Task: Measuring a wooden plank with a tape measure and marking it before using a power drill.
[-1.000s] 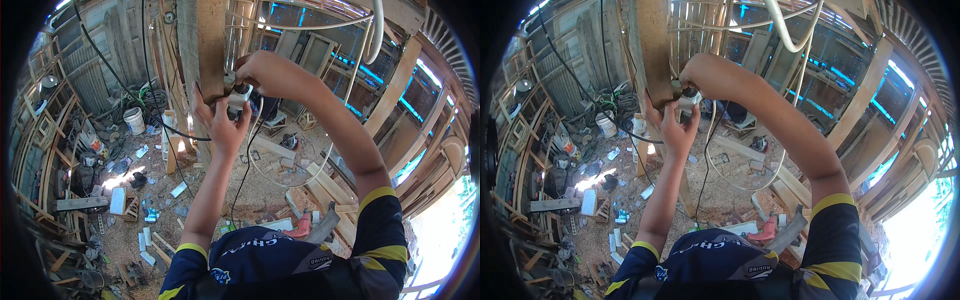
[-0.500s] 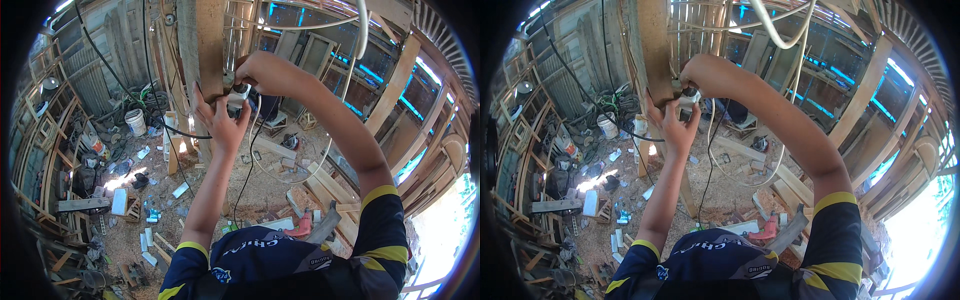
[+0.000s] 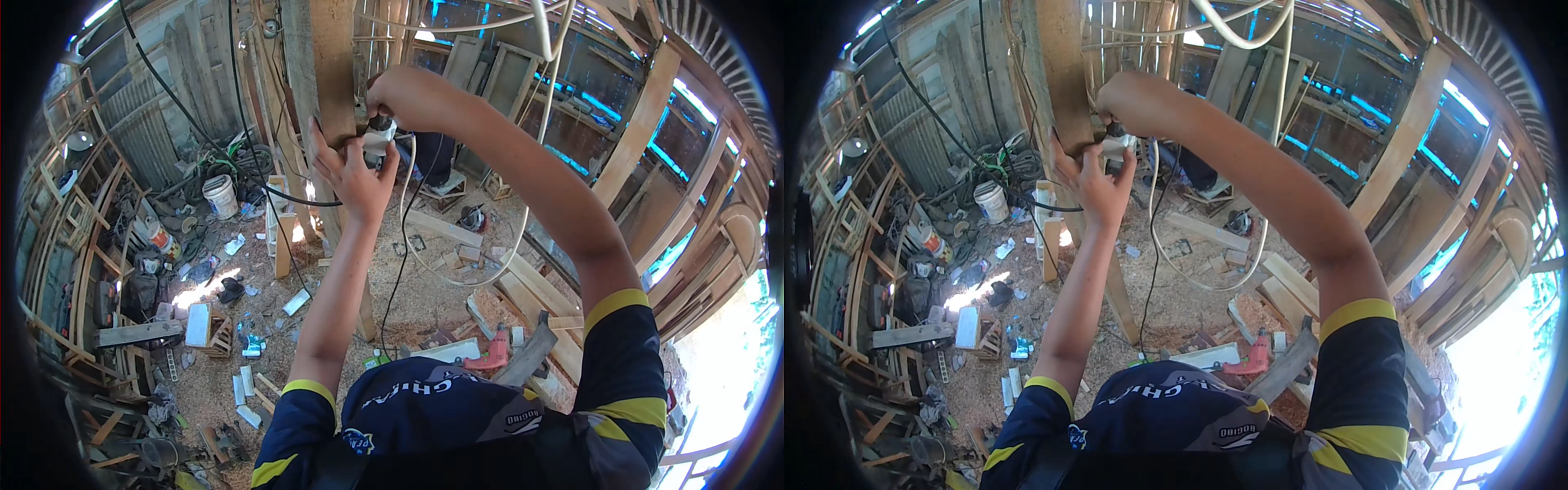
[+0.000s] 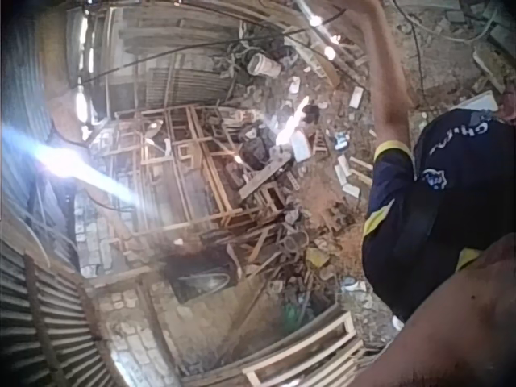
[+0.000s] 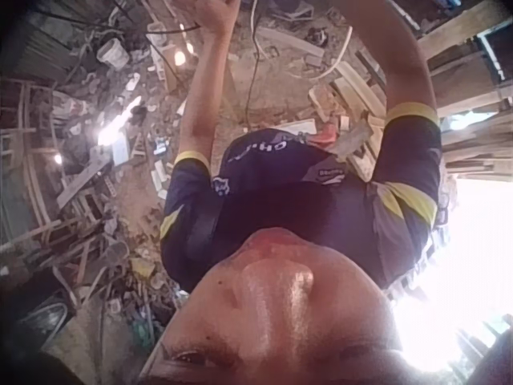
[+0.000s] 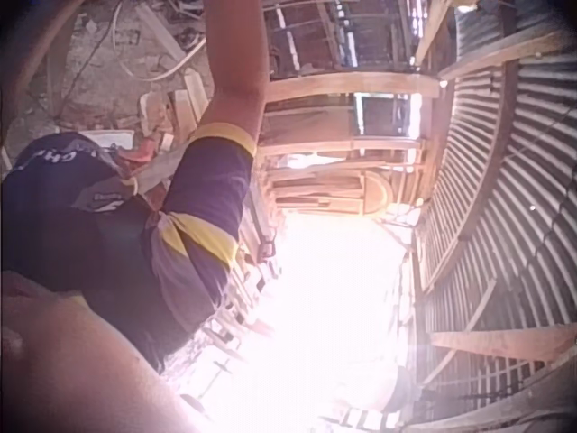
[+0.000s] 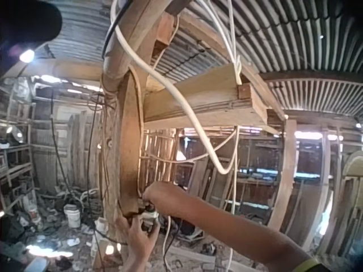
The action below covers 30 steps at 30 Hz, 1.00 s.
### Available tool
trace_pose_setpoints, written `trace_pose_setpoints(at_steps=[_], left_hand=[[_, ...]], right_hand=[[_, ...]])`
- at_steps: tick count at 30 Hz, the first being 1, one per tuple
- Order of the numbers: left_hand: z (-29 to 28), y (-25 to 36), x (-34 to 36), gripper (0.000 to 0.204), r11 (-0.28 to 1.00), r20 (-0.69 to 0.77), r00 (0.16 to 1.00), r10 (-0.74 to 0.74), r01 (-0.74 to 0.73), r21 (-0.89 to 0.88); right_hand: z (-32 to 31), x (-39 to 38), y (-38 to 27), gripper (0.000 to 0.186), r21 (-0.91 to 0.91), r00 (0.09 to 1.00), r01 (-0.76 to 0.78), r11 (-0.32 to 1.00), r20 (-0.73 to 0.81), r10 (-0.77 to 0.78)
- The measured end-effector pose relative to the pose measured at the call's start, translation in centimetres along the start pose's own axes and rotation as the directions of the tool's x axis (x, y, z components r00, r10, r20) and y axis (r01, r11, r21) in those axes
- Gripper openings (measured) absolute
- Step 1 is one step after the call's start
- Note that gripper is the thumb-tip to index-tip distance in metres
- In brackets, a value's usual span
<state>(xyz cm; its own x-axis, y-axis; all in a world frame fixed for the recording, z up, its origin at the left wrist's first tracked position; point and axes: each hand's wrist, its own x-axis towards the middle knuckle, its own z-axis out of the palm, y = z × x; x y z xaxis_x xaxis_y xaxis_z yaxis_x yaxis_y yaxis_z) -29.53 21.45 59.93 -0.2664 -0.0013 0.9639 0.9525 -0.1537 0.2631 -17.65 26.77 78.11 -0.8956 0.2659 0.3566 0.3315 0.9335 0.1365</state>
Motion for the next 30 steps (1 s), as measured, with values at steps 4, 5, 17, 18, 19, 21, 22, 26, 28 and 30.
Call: trace_pose_setpoints(at_steps=[4,5,17,18,19,21,22,26,28,30], left_hand=[[0.0,-0.1,-0.1,0.044,1.0,0.006,1.0,0.002,-0.001,-0.019],[0.1,0.2,-0.3,0.044,0.999,0.001,1.0,0.009,-0.009,-0.034],[0.9,-1.2,-0.4,0.044,0.998,0.02,0.999,0.044,-0.044,0.032],[1.3,-0.8,-0.2,0.044,0.998,0.007,0.999,0.053,-0.054,0.018],[1.6,-0.4,-0.2,0.044,0.998,-0.006,0.998,0.063,-0.063,0.003],[0.9,-0.4,-0.5,0.044,0.998,0.034,0.999,0.039,-0.041,0.049],[0.5,-0.8,-0.4,0.046,0.999,0.039,0.998,0.05,-0.05,0.014],[-3.7,0.1,-3.7,0.044,0.994,0.2,0.978,0.052,-0.031,-0.107],[-6.2,2.6,-6.9,0.042,0.972,0.335,0.941,0.048,0.033,-0.233],[-10.3,4.2,-11.7,0.042,0.972,0.379,0.922,0.079,0.013,-0.235]], right_hand=[[0.4,-0.4,-0.1,0.029,-0.104,1.0,-0.008,0.995,-0.014,0.007],[0.8,-0.8,0.0,0.029,-0.099,1.0,-0.017,0.995,-0.011,0.016],[1.8,-0.9,-0.7,0.036,-0.095,0.986,-0.165,0.982,-0.051,0.16],[2.0,-0.7,0.0,0.028,-0.214,0.988,-0.121,0.969,-0.124,0.095],[2.4,-1.0,0.8,0.021,-0.335,0.982,-0.084,0.938,-0.186,0.022],[2.5,-2.5,-0.1,0.028,-0.264,0.986,-0.145,0.953,-0.116,0.118],[2.7,-3.9,-0.6,0.032,-0.31,0.946,-0.076,0.948,-0.322,-0.029],[2.1,-15.1,-4.9,0.046,-0.13,0.768,0.119,0.984,-0.616,-0.174],[1.8,-23.7,-6.3,0.047,0.009,0.772,0.13,0.992,-0.629,-0.095],[4.6,-33.1,-8.0,0.049,0.202,0.789,-0.03,0.979,-0.596,0.148]])
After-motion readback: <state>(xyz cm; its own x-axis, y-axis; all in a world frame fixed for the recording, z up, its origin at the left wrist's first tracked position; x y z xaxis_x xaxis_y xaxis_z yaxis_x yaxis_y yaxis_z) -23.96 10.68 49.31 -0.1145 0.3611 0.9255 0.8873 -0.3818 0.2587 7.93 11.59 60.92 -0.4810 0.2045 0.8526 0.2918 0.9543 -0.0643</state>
